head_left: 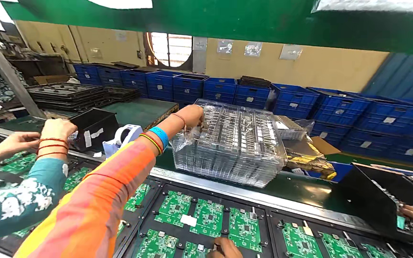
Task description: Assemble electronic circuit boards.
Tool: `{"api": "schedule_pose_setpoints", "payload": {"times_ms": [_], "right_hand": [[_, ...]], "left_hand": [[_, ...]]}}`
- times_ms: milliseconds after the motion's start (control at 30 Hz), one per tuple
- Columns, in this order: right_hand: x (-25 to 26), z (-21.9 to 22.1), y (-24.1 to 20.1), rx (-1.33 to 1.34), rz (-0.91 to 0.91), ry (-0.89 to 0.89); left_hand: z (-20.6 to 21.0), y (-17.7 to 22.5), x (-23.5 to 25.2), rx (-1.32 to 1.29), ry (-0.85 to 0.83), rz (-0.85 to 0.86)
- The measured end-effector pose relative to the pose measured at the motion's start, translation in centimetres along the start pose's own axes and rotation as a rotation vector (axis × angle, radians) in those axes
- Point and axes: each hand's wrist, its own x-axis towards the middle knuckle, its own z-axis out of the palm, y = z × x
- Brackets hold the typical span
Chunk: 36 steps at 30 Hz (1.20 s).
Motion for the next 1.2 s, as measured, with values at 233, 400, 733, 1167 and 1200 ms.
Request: {"api": "schedule_pose_setpoints", "payload": {"times_ms": [233,400,733,1167,1200], "right_hand": [[0.1,0.1,1.1,-0.072,0.061,0.345],[0.9,-0.1,2.2,-0.049,0.046,0.478],[0.3,-0.2,1.8,0.056,-0.145,0.319],[5.8,-5.2,7.6,-0.254,0.157,-0.009],[6.3,-4.9,8.1,-0.280,0.127,-0.019]], "left_hand": [[2.9,8.3,-11.8,-0.641,0.465,-0.024],[10.5,16.1,-21.5,-1.486,0.141,-0.226],[15.5,17.4,-26.6,-2.285,-0.155,-0.405],[17.0,18.2,-26.0,-2.120,0.060,-0.709],[17.0,18.2,-26.0,-2.115,0.062,-0.707]]}}
